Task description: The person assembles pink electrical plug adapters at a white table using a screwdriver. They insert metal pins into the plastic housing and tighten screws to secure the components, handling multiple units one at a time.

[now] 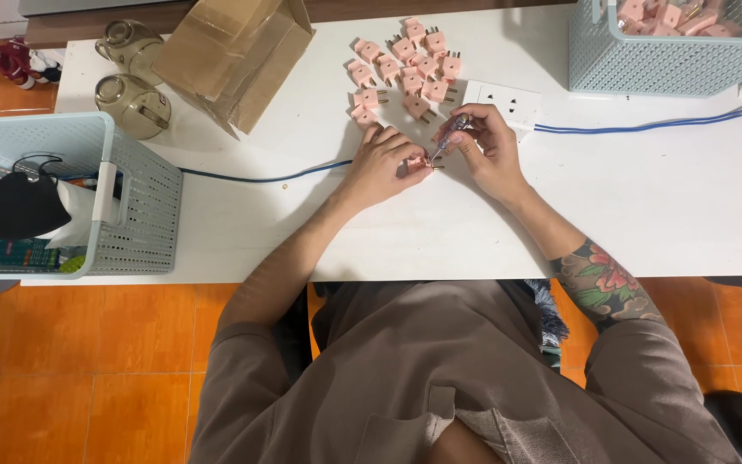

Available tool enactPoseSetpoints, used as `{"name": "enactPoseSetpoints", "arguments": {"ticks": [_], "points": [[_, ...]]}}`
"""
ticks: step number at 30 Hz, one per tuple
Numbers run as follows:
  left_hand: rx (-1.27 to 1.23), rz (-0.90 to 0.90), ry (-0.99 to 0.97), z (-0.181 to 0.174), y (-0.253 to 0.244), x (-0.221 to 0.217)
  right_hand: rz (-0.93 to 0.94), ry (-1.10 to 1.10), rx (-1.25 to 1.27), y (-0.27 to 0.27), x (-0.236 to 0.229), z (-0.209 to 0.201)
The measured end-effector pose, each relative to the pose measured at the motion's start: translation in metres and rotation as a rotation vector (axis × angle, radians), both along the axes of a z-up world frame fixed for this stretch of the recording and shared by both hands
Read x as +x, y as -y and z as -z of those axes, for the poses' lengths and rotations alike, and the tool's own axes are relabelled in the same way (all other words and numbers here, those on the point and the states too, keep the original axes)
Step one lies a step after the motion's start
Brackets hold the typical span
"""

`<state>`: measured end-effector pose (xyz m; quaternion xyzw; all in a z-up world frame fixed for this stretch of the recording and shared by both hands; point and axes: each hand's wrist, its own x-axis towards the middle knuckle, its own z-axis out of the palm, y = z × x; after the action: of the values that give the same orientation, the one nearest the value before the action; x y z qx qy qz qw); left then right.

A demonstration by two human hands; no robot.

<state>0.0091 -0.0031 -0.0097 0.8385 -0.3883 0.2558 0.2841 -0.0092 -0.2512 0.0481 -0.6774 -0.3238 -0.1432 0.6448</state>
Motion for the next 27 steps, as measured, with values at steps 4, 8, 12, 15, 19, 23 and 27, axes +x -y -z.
{"name": "enactPoseSetpoints", "arguments": {"ticks": [4,8,12,15,19,23,27], "points": [[0.003,0.002,-0.027,-0.003,0.001,-0.002,0.008,0.001,0.009,0.001,0.001,0.003],[0.013,-0.011,-0.016,-0.002,0.002,-0.002,0.026,0.047,-0.032,0.001,-0.001,0.0],[0.036,-0.016,-0.016,-0.003,0.001,-0.004,0.019,0.078,-0.024,0.001,0.002,0.004],[0.066,-0.02,-0.004,-0.009,0.004,-0.009,-0.001,0.095,-0.004,0.004,0.005,0.005],[0.087,-0.039,0.008,-0.006,0.006,-0.012,0.003,0.098,-0.014,0.0,0.0,0.0],[0.079,-0.041,0.018,-0.003,0.006,-0.012,0.025,0.151,-0.022,-0.003,-0.005,-0.006],[0.087,-0.033,0.001,-0.005,0.006,-0.012,0.018,0.158,-0.027,0.004,0.002,0.002]]}}
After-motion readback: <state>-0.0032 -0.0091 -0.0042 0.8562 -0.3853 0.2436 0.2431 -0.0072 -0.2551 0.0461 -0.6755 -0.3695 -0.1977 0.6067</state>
